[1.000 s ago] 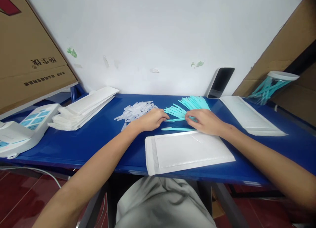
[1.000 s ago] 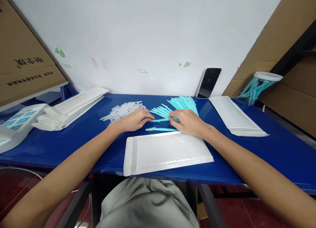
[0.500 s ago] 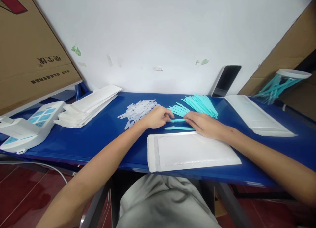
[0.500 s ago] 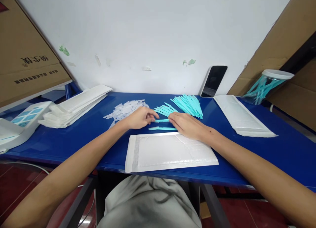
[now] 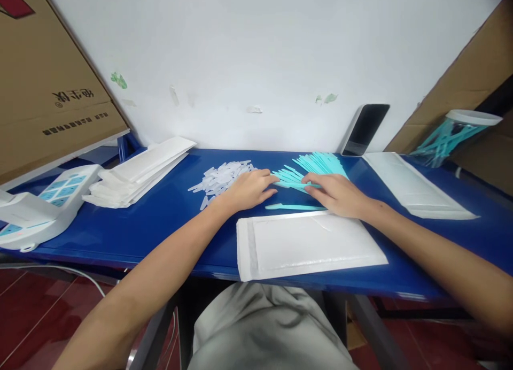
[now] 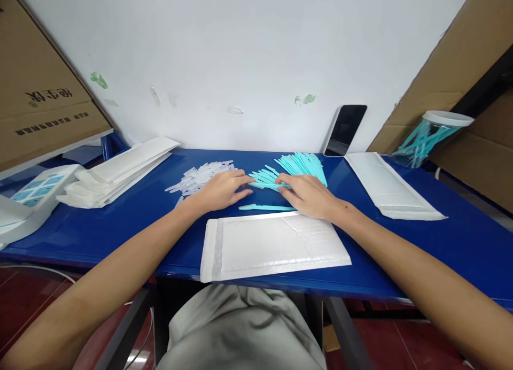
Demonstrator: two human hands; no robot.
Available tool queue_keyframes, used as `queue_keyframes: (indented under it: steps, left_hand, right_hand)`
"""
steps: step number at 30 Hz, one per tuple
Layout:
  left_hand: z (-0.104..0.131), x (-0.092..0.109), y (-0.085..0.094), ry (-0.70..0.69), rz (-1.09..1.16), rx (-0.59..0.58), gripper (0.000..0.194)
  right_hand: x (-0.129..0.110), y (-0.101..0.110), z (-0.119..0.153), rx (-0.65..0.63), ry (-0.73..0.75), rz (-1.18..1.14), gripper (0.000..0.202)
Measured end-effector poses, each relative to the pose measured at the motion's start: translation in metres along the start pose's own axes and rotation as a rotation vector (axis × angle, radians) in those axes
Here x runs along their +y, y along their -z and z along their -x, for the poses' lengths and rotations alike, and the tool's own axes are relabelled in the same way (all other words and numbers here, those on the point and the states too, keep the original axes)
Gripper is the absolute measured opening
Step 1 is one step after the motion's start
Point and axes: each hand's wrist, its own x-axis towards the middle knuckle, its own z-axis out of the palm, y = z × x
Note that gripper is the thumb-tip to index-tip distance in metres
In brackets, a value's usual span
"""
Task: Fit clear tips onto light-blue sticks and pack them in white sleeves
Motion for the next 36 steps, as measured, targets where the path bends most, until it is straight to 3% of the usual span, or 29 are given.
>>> queue_keyframes:
  steps: [8,21,36]
  left_hand:
    - [0.001,0.005,0.005,-0.062,0.048,0.074,0.037]
    - [0.003,0.015,0.005,-0.069,0.218,0.162,0.048]
    - [0.004,0.006,-0.001,-0.019,0.13,0.088,0.022]
  right_hand:
    - [-0.002,0.003,0.001,0.023,-0.011,-0.354,0.028]
    - [-0.008,-0.002,0.002,0.083,0.039,-0.478,0.043]
    - [0.004,-0.001,0.001,0.191,0.153,0.032,0.035]
